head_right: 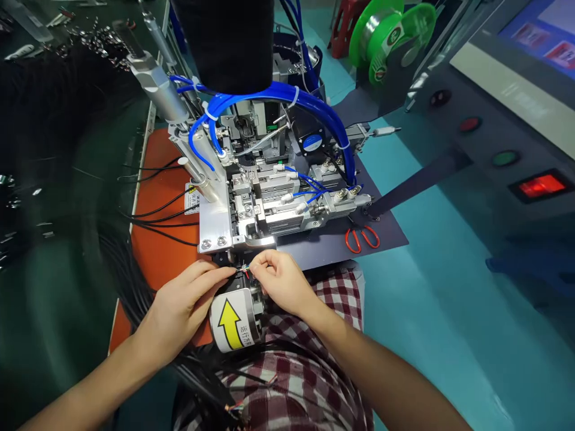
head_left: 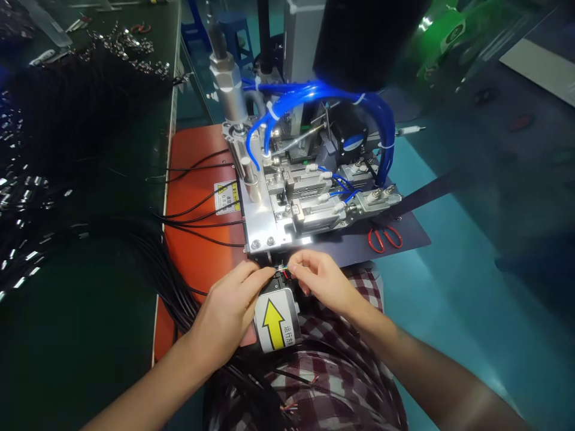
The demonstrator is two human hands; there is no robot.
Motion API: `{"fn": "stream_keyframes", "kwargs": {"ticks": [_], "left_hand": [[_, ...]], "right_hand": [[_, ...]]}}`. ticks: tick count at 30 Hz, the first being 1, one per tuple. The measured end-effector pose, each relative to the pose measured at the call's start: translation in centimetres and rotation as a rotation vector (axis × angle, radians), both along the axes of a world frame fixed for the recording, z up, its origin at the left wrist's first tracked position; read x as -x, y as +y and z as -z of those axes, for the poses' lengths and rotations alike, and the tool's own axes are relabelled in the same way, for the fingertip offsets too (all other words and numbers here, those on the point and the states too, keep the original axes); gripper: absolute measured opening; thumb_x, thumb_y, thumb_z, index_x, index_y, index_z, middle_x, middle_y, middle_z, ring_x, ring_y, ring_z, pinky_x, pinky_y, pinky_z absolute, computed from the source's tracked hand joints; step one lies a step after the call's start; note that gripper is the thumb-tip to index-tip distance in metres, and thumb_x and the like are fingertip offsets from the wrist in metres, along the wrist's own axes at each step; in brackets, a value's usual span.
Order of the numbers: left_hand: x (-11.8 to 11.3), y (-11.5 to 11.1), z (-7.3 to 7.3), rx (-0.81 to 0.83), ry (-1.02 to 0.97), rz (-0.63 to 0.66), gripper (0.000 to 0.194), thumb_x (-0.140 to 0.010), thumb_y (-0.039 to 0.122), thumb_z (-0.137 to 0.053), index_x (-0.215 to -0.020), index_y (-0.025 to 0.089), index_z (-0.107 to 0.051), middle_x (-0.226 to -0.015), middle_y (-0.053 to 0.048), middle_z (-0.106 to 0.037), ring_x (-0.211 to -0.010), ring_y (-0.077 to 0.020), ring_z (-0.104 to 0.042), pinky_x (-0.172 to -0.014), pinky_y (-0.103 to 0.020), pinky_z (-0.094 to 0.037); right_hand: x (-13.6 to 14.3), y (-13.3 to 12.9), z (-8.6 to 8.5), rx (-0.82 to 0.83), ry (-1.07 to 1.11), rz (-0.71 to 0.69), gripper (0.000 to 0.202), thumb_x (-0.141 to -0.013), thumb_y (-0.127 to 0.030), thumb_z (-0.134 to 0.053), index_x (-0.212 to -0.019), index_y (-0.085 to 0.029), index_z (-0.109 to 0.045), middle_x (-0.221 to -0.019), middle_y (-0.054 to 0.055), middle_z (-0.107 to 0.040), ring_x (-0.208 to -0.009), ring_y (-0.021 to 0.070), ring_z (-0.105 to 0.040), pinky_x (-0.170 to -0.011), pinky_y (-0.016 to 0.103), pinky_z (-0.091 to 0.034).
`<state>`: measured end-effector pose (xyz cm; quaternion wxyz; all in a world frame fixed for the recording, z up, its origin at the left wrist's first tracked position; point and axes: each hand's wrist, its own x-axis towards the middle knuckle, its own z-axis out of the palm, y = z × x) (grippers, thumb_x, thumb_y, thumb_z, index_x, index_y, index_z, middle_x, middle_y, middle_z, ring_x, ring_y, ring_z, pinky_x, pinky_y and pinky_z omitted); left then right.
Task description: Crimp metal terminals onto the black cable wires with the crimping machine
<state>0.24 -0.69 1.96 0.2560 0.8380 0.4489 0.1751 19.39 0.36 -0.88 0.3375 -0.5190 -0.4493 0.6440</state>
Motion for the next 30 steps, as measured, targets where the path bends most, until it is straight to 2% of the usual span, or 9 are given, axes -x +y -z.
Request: {"fn": "stream_keyframes", "kwargs": {"ticks": [3, 9, 22, 27, 30], "left_hand": [[0.17, 0.19, -0.19, -0.049, 0.024, 0.045, 0.033, -0.091, 0.012, -0.037, -0.115, 0.015, -0.06, -0.09, -0.008, -0.059, -0.078, -0.0157, -0.058, -0.067, -0.025, -0.049], [0.17, 0.3, -0.16, -0.095, 0.072, 0.047, 0.037, -0.089, 0.008, -0.037, -0.114, 0.013, -0.063, -0.087, -0.009, -0.061, -0.075, -0.0179, -0.059, -0.064, -0.028, -0.051], [0.03, 0.41, 0.06, -0.17, 0.146, 0.067, 0.04, -0.084, 0.006, -0.039, -0.115, 0.016, -0.062, -0.088, -0.009, -0.062, -0.073, -0.0206, -0.059, -0.061, -0.031, -0.052], [-0.25, 0.4, -0.03, -0.215, 0.238, 0.081, 0.04, -0.082, 0.005, -0.041, -0.115, 0.017, -0.061, -0.09, -0.009, -0.063, -0.074, -0.0225, -0.06, -0.061, -0.033, -0.05], [-0.43, 0.47, -0.15, -0.203, 0.266, 0.08, 0.04, -0.082, 0.005, -0.041, -0.115, 0.018, -0.06, -0.09, -0.009, -0.063, -0.074, -0.0225, -0.06, -0.061, -0.032, -0.05]], "right_hand": [[0.18, -0.08, -0.07, 0.016, -0.007, 0.005, 0.015, -0.079, -0.03, -0.056, -0.072, -0.017, -0.054, -0.052, -0.007, -0.044, -0.043, 0.0075, -0.038, -0.042, 0.021, -0.029], [0.2, -0.09, 0.01, 0.02, -0.045, -0.011, 0.016, -0.081, -0.031, -0.055, -0.073, -0.017, -0.055, -0.052, -0.006, -0.045, -0.044, 0.0086, -0.04, -0.043, 0.022, -0.03], [0.33, -0.21, 0.1, -0.015, -0.139, -0.008, 0.016, -0.083, -0.03, -0.052, -0.073, -0.018, -0.055, -0.057, -0.004, -0.048, -0.047, 0.0096, -0.043, -0.044, 0.022, -0.034], [0.43, -0.32, 0.2, -0.083, -0.251, 0.002, 0.015, -0.084, -0.029, -0.051, -0.075, -0.018, -0.056, -0.059, -0.003, -0.051, -0.051, 0.0108, -0.048, -0.046, 0.023, -0.038], [0.22, -0.39, 0.27, -0.076, -0.243, -0.001, 0.015, -0.084, -0.03, -0.052, -0.075, -0.018, -0.056, -0.062, -0.002, -0.054, -0.051, 0.011, -0.05, -0.047, 0.023, -0.04]]}}
